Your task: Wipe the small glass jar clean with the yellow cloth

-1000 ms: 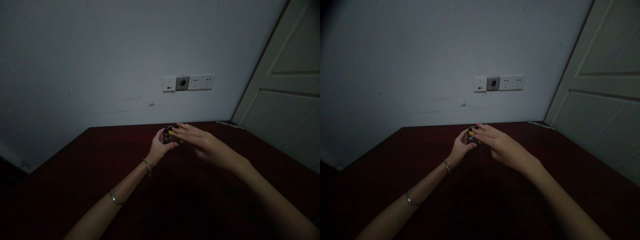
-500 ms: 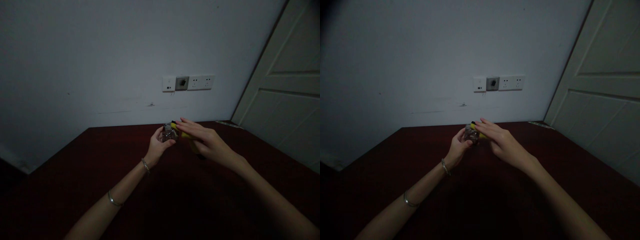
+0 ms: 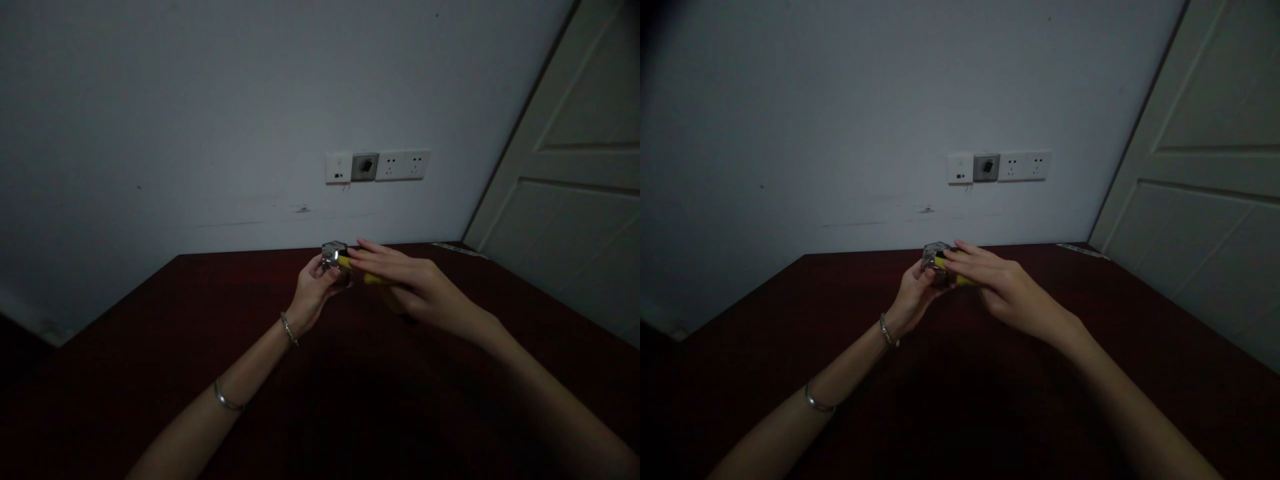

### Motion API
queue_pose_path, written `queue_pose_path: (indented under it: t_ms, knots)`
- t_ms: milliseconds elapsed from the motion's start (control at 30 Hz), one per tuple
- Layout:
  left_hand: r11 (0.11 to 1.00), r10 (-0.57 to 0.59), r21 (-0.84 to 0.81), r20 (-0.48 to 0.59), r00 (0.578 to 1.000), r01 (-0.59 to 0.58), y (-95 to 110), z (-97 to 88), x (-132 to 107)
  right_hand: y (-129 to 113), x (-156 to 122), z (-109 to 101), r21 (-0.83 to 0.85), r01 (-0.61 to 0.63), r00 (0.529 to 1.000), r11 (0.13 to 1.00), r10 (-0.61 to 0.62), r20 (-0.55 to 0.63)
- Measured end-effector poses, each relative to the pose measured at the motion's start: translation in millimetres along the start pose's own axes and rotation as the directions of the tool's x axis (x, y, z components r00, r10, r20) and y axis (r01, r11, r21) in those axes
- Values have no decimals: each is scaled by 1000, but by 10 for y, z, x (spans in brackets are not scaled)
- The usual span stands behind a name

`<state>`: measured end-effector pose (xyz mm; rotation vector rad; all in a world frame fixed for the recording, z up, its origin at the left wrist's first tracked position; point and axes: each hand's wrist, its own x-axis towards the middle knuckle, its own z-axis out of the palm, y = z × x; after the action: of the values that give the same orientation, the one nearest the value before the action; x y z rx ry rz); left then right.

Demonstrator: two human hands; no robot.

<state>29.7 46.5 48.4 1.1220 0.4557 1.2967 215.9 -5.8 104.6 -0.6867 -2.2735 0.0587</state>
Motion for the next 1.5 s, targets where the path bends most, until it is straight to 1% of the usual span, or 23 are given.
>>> queue_pose_path:
  t_ms: [67,133,167,267,367,433,533,633,700,767,900,967,1033,1167,1333,1400,1500]
  knots:
    - [1000,-19,9,29,999,19,10,14,-17,1,1,-13,-16,-26,996,1000,24,-89]
    - [999,-33,8,52,998,33,20,35,-38,11,0,-5,-38,-34,990,999,29,-138]
    - [999,-34,2,59,998,34,26,46,-46,18,-1,5,-46,-29,990,999,22,-137]
    - [1000,-24,-19,62,998,25,46,71,-51,36,-3,36,-54,-6,996,999,2,-86]
    - [999,-21,-37,37,999,22,66,70,-24,32,4,27,-27,31,999,999,-32,-38]
    - [999,-21,-39,15,1000,22,75,58,-1,16,10,2,10,59,998,998,-59,-27]
    - [999,-46,-23,4,999,46,80,46,13,-13,11,-25,24,67,994,997,-65,-92]
    - [995,-97,9,19,995,97,74,64,-14,-12,-3,-8,-26,20,981,999,-25,-193]
    - [992,-122,24,28,992,121,68,96,-47,17,-12,25,-51,-5,977,999,-7,-213]
    - [990,-136,29,33,990,135,64,137,-80,55,-13,61,-67,-3,982,998,-10,-190]
    - [987,-160,13,39,986,159,75,208,-116,89,6,89,-58,38,997,998,-42,-70]
    - [985,-173,-1,30,984,173,82,227,-115,77,11,86,-34,21,999,999,-21,-24]
    - [984,-180,-9,9,984,180,84,236,-107,63,11,88,-20,-15,1000,1000,15,-2]
    - [984,-177,20,-39,983,178,70,248,-98,75,14,126,-16,-62,998,998,62,-3]
    - [991,-124,51,-46,991,126,65,266,-115,143,35,210,-100,-18,1000,995,17,-13]
    - [992,-107,63,-22,994,108,70,258,-113,170,30,237,-123,-18,999,992,14,-31]
    - [990,-105,98,70,992,98,61,211,-84,198,-1,250,-109,-32,998,994,26,-55]
